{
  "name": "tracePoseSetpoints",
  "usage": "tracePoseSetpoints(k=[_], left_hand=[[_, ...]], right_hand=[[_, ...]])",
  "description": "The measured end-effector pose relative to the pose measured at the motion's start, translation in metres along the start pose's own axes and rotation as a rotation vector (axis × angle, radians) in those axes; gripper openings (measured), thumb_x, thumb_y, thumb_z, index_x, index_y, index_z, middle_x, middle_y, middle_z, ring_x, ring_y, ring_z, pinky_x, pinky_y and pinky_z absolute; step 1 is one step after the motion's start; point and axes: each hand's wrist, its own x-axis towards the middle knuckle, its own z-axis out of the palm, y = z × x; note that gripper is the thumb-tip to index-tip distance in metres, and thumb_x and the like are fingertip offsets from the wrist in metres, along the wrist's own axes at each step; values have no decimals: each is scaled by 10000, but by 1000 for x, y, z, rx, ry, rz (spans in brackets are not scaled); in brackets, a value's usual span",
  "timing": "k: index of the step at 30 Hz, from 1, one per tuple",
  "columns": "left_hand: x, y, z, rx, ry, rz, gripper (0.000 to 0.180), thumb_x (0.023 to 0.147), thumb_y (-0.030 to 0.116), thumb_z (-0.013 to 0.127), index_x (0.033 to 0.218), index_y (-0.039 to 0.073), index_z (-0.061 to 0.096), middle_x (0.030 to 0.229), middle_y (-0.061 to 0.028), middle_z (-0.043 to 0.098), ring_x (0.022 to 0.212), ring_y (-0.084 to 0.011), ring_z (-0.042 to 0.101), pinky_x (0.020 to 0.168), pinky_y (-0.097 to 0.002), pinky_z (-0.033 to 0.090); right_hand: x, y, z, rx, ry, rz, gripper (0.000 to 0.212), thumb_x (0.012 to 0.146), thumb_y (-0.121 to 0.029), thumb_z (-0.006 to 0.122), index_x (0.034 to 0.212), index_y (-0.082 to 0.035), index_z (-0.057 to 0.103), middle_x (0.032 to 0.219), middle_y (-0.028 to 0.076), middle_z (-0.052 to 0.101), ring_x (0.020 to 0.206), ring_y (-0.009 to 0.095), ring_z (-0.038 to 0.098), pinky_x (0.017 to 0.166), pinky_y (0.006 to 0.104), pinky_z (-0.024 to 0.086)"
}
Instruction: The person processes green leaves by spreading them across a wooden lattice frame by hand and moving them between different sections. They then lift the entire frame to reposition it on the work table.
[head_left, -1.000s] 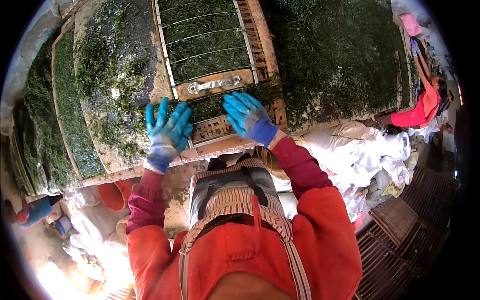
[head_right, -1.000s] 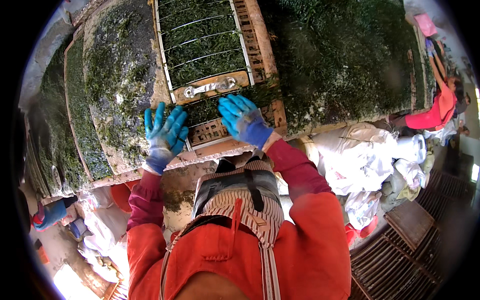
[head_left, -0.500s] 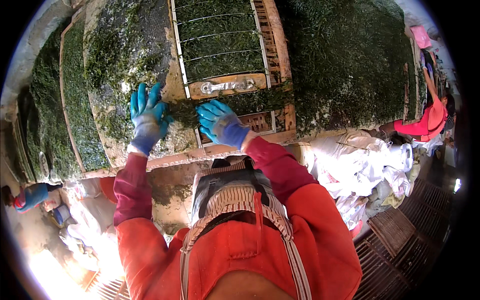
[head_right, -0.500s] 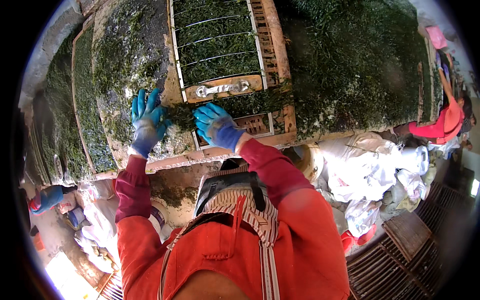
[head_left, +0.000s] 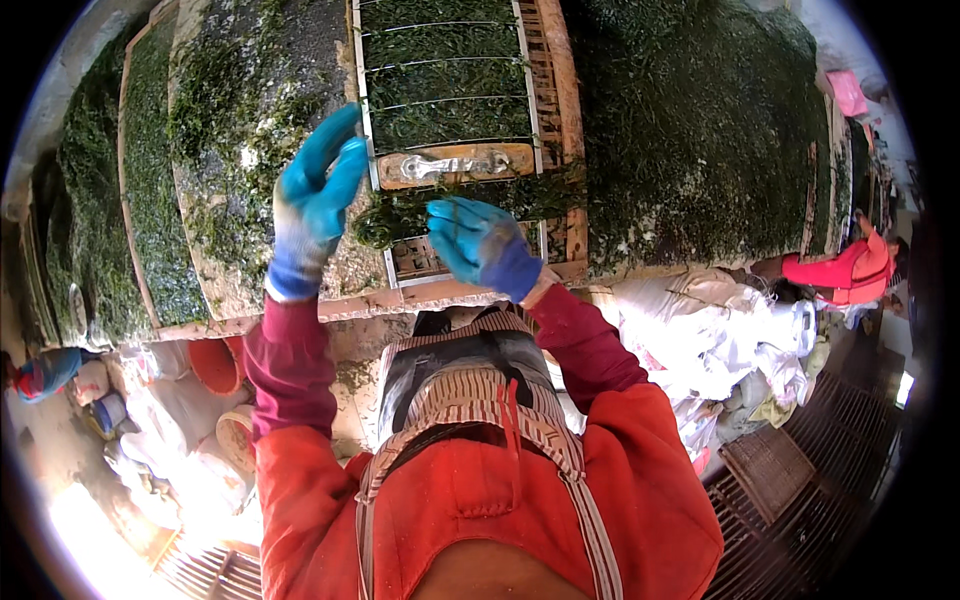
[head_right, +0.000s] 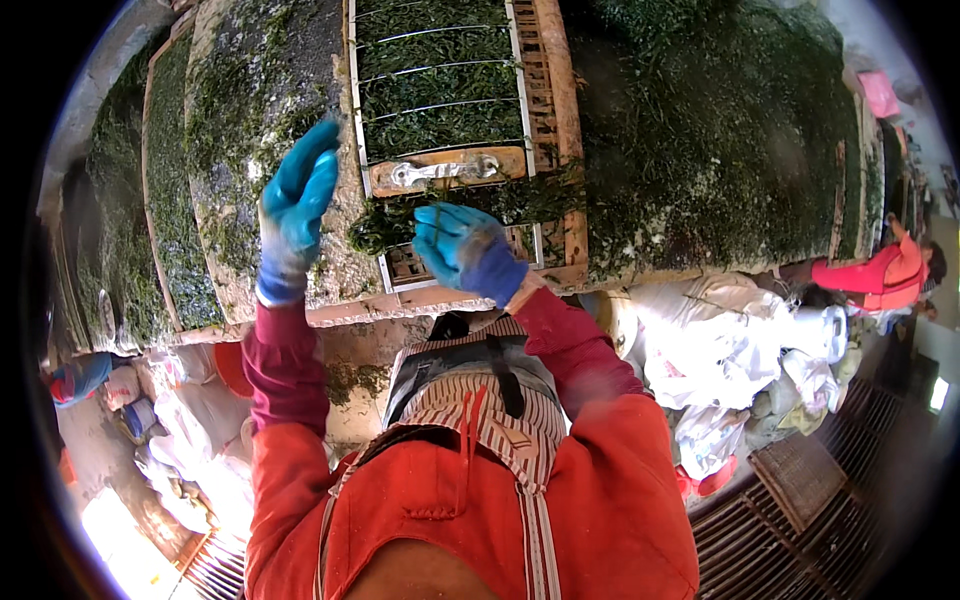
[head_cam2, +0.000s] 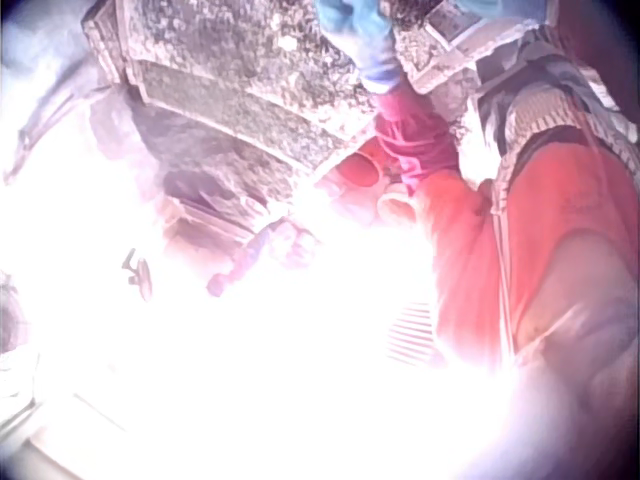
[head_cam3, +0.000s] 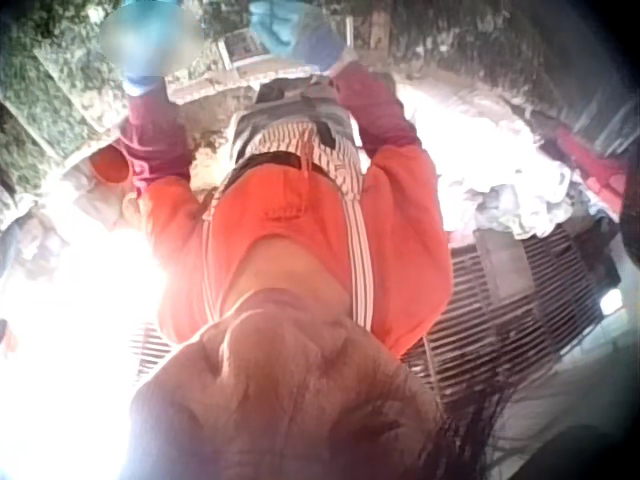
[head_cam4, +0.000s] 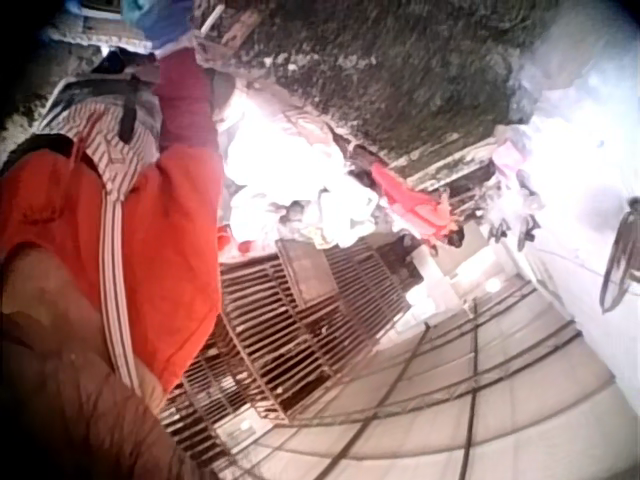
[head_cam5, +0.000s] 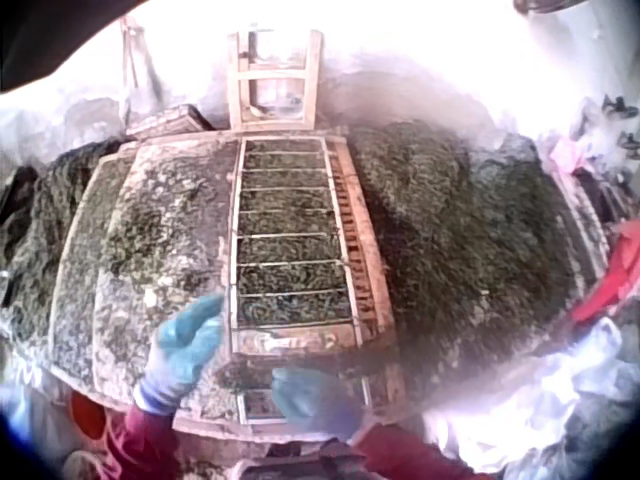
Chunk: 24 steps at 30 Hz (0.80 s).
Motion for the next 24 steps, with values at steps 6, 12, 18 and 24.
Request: tracePoseSetpoints(k=[6,12,18,24], left_hand=[[-92,-154,24,308,633,121,471,929,73,743,1369,6,589,1349,-154,623,1188,-252,604,1083,-378,475],[-85,-56,98,130,-212,439,385,855,60,715,1235,11,677,1290,-205,659,1253,-340,617,1102,-451,472],[-100,-92,33,427,148,437,436,895,-130,570,1311,-25,646,1346,-238,653,1272,-391,629,1091,-452,487],[-87,-127,36,969,-141,347,483,966,282,594,1400,71,586,1453,-155,582,1378,-386,517,1189,-500,373]], right_hand=[[-21,21,38,-335,-207,-73,375,975,-372,597,1220,-122,731,1435,84,619,1403,283,505,1198,462,347],[-34,34,17,803,13,54,283,839,-188,721,1103,-87,716,1265,157,672,1239,336,619,1023,430,523],[0,-20,27,-220,-56,-17,424,868,-200,680,1243,-3,685,1376,205,625,1352,409,541,1146,518,439],[-23,12,40,-124,-121,-81,475,888,-255,666,1289,-1,662,1466,187,567,1397,399,505,1195,543,383]])
